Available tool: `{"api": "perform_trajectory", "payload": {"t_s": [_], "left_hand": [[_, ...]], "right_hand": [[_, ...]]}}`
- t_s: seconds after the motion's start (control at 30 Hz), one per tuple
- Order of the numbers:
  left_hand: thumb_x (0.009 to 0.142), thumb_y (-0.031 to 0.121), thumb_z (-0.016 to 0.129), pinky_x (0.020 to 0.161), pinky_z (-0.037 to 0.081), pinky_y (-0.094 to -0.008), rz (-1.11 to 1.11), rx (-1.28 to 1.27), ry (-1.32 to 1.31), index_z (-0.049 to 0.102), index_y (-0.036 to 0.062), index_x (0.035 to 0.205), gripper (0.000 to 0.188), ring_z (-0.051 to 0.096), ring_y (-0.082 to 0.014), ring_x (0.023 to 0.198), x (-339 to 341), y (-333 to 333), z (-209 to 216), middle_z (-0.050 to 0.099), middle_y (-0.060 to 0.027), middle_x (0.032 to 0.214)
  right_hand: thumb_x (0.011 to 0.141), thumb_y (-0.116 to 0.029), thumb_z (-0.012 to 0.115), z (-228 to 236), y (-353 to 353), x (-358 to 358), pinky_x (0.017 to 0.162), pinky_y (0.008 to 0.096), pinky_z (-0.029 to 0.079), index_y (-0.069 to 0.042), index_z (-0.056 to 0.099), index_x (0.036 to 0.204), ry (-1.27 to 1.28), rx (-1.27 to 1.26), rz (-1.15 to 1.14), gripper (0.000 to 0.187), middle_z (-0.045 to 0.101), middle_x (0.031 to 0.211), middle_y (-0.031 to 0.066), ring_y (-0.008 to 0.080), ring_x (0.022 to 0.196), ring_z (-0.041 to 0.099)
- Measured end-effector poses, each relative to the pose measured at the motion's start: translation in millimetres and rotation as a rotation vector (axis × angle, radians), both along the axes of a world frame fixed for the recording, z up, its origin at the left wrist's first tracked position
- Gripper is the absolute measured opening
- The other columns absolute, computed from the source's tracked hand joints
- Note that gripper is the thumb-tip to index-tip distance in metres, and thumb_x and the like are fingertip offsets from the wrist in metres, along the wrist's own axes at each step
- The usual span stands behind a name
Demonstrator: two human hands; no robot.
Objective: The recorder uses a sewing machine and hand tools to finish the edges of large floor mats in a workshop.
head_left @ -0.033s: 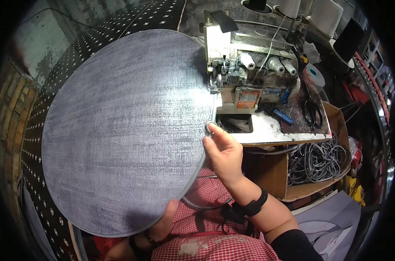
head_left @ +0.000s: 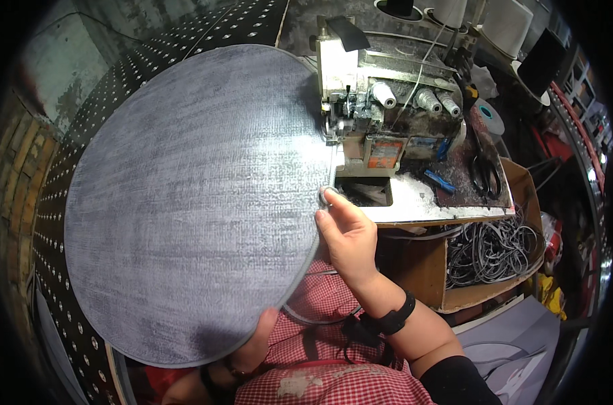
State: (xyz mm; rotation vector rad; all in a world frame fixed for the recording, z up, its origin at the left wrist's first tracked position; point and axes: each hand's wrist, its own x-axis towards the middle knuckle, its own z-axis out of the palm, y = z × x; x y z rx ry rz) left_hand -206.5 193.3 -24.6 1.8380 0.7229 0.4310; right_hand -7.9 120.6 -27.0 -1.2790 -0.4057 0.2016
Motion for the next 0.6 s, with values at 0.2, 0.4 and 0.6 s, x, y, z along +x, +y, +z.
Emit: {"api": "perform_trajectory", "payload": {"t_s": [0.2,0.4,0.6], "left_hand": [[0.082,0.014,0.055,0.09,0.039,-0.0361,-0.064,-0.068,0.135,0.05,-0.0005,0.116,0.038,0.051,-0.0283,0.103,10,3,5,0.053,-0.0166,0.116],[0.082,0.011,0.055,0.092,0.038,-0.0347,-0.115,-0.094,0.026,0.049,-0.0008,0.117,0.037,0.05,-0.0265,0.105,24,1,16,0.052,-0.0162,0.117],[0.082,0.004,0.054,0.081,0.043,-0.0308,0.003,0.142,-0.218,0.055,-0.0031,0.105,0.024,0.054,-0.0211,0.09,34,2,2,0.057,-0.0116,0.103]], "right_hand": [[0.082,-0.006,0.061,3,8,14,0.079,0.0239,0.046,0.005,0.053,0.113,-0.037,0.012,-0.033,0.034,0.061,0.103,0.0117,0.0116,0.09,0.057],[0.082,-0.005,0.06,-1,9,19,0.074,0.0204,0.045,0.005,0.047,0.12,-0.033,0.033,-0.033,0.041,0.059,0.099,0.0072,0.0075,0.082,0.054],[0.083,-0.003,0.058,4,20,23,0.063,0.0161,0.041,0.006,0.043,0.124,0.005,0.06,-0.016,0.045,0.053,0.083,-0.0011,0.0024,0.069,0.045]]}}
